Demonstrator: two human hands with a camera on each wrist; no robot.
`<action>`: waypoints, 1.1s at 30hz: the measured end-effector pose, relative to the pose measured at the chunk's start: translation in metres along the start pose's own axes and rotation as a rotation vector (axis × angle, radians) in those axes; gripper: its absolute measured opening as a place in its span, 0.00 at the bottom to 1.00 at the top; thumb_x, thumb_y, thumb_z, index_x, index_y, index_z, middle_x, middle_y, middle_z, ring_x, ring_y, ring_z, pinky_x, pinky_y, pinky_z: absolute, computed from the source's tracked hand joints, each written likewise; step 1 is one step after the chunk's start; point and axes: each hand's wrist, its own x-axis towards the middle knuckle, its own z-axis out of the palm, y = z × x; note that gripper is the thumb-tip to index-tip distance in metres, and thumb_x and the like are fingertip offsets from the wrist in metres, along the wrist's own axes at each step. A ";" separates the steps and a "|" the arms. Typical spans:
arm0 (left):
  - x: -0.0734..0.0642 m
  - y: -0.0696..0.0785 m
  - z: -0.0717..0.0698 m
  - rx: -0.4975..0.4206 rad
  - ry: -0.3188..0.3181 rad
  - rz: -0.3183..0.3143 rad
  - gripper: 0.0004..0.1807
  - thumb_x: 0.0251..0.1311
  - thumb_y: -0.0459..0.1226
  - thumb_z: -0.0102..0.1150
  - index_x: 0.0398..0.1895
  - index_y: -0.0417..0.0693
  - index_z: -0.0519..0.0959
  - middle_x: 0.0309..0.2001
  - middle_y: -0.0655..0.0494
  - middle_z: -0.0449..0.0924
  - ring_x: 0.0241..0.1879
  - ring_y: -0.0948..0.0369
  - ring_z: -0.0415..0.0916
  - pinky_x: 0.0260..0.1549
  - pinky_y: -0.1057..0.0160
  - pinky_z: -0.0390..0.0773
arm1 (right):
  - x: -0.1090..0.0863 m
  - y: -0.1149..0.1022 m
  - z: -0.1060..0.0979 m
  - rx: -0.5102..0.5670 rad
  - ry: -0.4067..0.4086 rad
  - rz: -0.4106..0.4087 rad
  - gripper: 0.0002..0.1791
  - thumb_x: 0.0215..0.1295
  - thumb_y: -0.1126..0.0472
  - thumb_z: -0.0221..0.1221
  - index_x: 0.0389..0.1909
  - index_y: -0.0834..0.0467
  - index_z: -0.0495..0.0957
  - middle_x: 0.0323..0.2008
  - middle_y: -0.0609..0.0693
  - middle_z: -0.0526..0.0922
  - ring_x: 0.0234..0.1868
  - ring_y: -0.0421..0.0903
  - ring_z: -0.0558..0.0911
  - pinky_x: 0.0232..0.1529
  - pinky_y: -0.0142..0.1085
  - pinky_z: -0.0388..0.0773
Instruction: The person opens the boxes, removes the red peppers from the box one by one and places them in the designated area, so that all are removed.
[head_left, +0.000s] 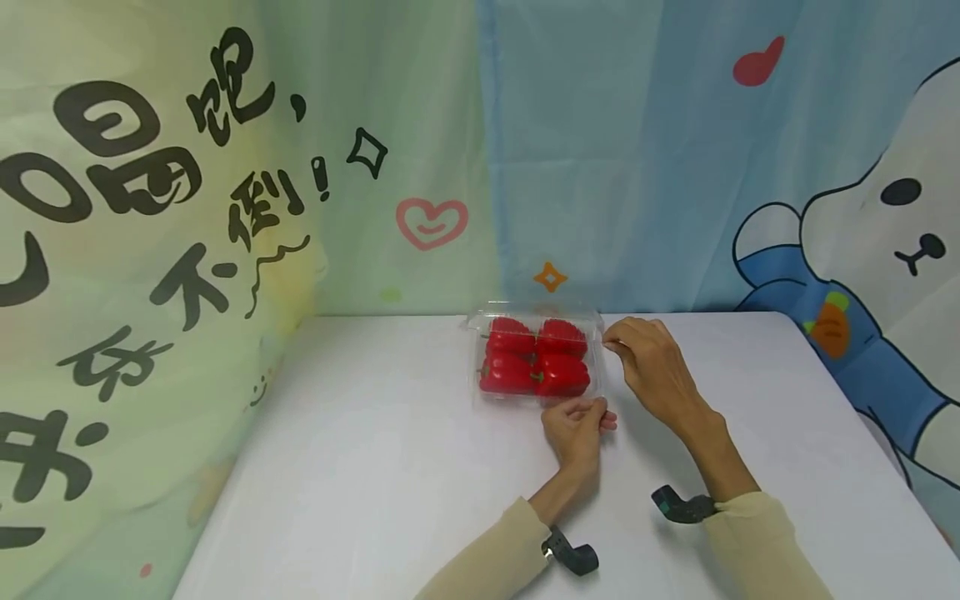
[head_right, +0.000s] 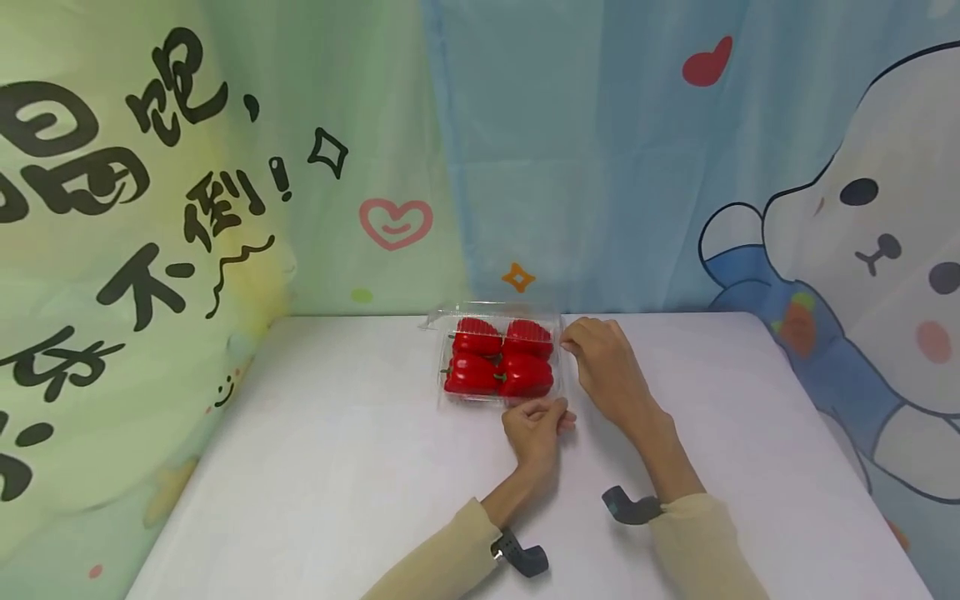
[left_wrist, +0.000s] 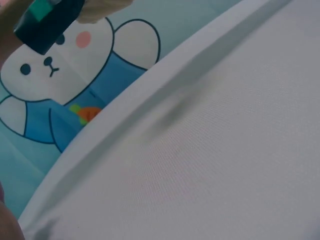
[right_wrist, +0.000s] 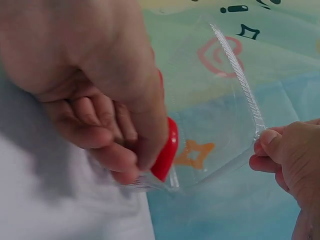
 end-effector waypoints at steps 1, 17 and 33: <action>-0.001 0.001 0.000 -0.006 0.000 -0.001 0.09 0.65 0.24 0.68 0.35 0.17 0.85 0.32 0.19 0.86 0.32 0.17 0.80 0.22 0.73 0.82 | 0.002 0.000 -0.001 0.006 0.010 0.008 0.09 0.64 0.79 0.69 0.41 0.66 0.86 0.38 0.61 0.90 0.42 0.58 0.85 0.50 0.48 0.75; -0.012 0.009 -0.010 0.020 -0.006 -0.119 0.10 0.66 0.29 0.71 0.36 0.24 0.88 0.33 0.25 0.89 0.30 0.28 0.87 0.23 0.73 0.83 | 0.035 0.010 -0.003 0.145 0.115 0.240 0.07 0.78 0.68 0.62 0.48 0.68 0.86 0.44 0.64 0.90 0.46 0.60 0.85 0.53 0.39 0.76; -0.016 0.011 -0.019 0.006 -0.043 -0.192 0.10 0.67 0.32 0.73 0.38 0.28 0.90 0.34 0.27 0.90 0.25 0.44 0.91 0.24 0.72 0.84 | 0.071 0.032 0.000 0.261 0.116 0.322 0.13 0.81 0.62 0.62 0.48 0.69 0.88 0.43 0.67 0.91 0.40 0.22 0.76 0.50 0.24 0.72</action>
